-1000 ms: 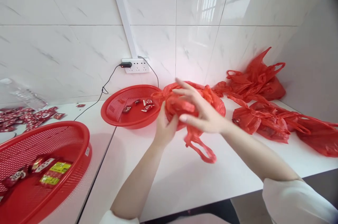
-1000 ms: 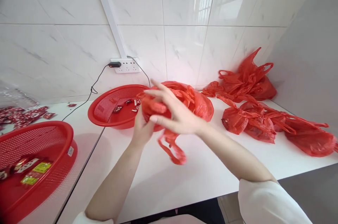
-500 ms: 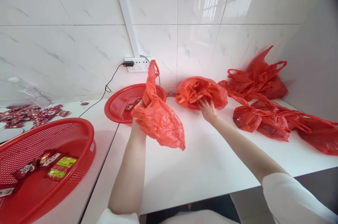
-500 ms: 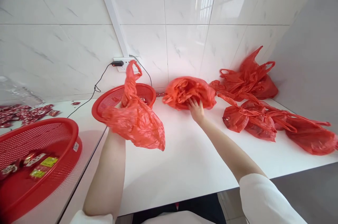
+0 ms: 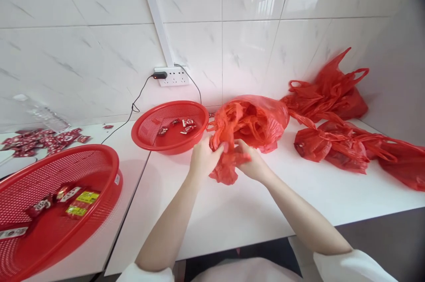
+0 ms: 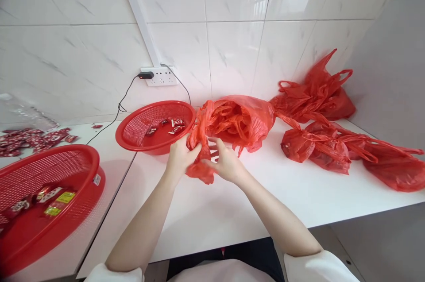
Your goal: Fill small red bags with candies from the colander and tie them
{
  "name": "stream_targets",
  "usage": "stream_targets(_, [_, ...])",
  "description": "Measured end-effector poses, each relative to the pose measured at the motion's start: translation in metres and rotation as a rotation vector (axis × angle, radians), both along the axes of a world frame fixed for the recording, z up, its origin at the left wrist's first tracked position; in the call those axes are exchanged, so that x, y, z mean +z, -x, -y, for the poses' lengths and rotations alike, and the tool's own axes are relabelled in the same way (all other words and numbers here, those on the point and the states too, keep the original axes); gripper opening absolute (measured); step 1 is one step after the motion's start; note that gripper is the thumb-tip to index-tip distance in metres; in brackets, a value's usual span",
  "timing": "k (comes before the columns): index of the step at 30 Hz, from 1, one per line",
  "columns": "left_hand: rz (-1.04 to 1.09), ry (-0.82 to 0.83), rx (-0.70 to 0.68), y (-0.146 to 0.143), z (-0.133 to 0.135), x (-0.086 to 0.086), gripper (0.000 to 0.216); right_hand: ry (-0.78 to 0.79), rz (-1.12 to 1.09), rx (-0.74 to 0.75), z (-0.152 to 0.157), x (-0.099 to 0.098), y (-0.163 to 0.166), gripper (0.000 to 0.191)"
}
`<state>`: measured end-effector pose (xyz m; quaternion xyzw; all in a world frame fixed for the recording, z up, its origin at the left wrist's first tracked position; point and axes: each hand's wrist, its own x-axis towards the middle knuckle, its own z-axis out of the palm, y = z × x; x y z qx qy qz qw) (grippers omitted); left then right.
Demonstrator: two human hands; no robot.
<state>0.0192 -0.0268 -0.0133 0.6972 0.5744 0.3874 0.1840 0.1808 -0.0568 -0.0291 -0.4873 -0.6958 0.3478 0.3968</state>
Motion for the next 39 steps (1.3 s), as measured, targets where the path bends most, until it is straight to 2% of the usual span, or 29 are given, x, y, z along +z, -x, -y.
stream_targets(2, [0.018, 0.045, -0.042, 0.006, 0.004, -0.006, 0.016, 0.065, 0.002, 0.019, -0.004, -0.011, -0.007, 0.039])
stream_targets(4, [0.041, 0.096, -0.040, 0.023, 0.008, -0.014, 0.018, 0.061, 0.005, 0.049, -0.009, -0.024, -0.021, 0.027])
stream_targets(7, [0.144, 0.156, -0.002, 0.057, 0.016, -0.030, 0.019, 0.026, 0.095, 0.027, -0.016, -0.038, -0.046, 0.020])
stream_targets(9, [0.161, 0.240, 0.014, 0.077, 0.024, -0.039, 0.018, 0.048, 0.207, 0.006, -0.017, -0.041, -0.062, 0.020])
stream_targets(12, [0.096, 0.206, 0.117, 0.090, 0.043, -0.045, 0.030, 0.058, 0.262, 0.046, -0.009, -0.027, -0.073, 0.012])
stream_targets(15, [-0.110, 0.006, 0.126, 0.081, 0.061, -0.040, 0.037, -0.064, 0.120, 0.129, 0.011, 0.004, -0.064, 0.014])
stream_targets(18, [-0.180, -0.102, 0.076, 0.061, 0.073, -0.035, 0.020, -0.118, 0.094, 0.450, 0.030, 0.026, -0.037, 0.019])
stream_targets(19, [-0.139, -0.105, 0.066, 0.055, 0.075, -0.035, 0.019, -0.155, 0.128, 0.528, 0.033, 0.028, -0.025, 0.021])
stream_targets(21, [-0.039, -0.122, 0.076, 0.044, 0.079, -0.037, 0.021, -0.245, 0.245, 0.582, 0.033, 0.021, -0.002, 0.027])
stream_targets(23, [0.010, -0.205, 0.146, 0.039, 0.080, -0.039, 0.023, -0.241, 0.508, 0.543, 0.027, 0.005, 0.016, 0.027])
stream_targets(26, [0.047, -0.346, 0.360, 0.045, 0.078, -0.040, 0.024, -0.069, 0.944, 0.384, 0.016, -0.018, 0.026, 0.023])
stream_targets(28, [0.133, -0.339, 0.479, 0.056, 0.075, -0.037, 0.021, 0.013, 1.066, 0.270, 0.011, -0.026, 0.023, 0.026])
stream_targets(29, [0.170, -0.289, 0.470, 0.063, 0.075, -0.033, 0.016, 0.028, 1.083, 0.227, 0.010, -0.028, 0.020, 0.027])
stream_targets(30, [0.193, -0.220, 0.403, 0.069, 0.077, -0.029, 0.013, 0.034, 1.101, 0.188, 0.008, -0.029, 0.017, 0.028])
stream_targets(31, [0.203, -0.152, 0.290, 0.075, 0.081, -0.023, 0.022, 0.033, 1.115, 0.155, 0.007, -0.029, 0.014, 0.028])
stream_targets(32, [0.191, -0.089, 0.135, 0.079, 0.087, -0.016, 0.041, 0.027, 1.127, 0.130, 0.005, -0.029, 0.012, 0.026])
stream_targets(33, [0.185, -0.088, 0.010, 0.082, 0.096, -0.008, 0.056, 0.019, 1.135, 0.115, 0.004, -0.028, 0.011, 0.024])
stream_targets(34, [0.203, -0.154, -0.071, 0.084, 0.106, 0.001, 0.065, 0.008, 1.140, 0.108, 0.003, -0.028, 0.010, 0.023])
stream_targets(35, [0.222, -0.278, -0.147, 0.083, 0.117, 0.009, 0.067, -0.005, 1.142, 0.109, 0.002, -0.028, 0.011, 0.024])
stream_targets(36, [0.209, -0.378, -0.228, 0.079, 0.127, 0.017, 0.058, -0.022, 1.140, 0.118, 0.002, -0.028, 0.012, 0.025])
stream_targets(37, [0.127, -0.397, -0.371, 0.074, 0.134, 0.022, 0.048, -0.044, 1.133, 0.132, 0.001, -0.029, 0.014, 0.026])
stream_targets(38, [0.007, -0.329, -0.529, 0.067, 0.138, 0.024, 0.041, -0.070, 1.122, 0.150, 0.001, -0.030, 0.016, 0.026])
stream_targets(39, [-0.135, -0.192, -0.634, 0.058, 0.138, 0.023, 0.037, -0.097, 1.108, 0.167, 0.002, -0.031, 0.018, 0.025])
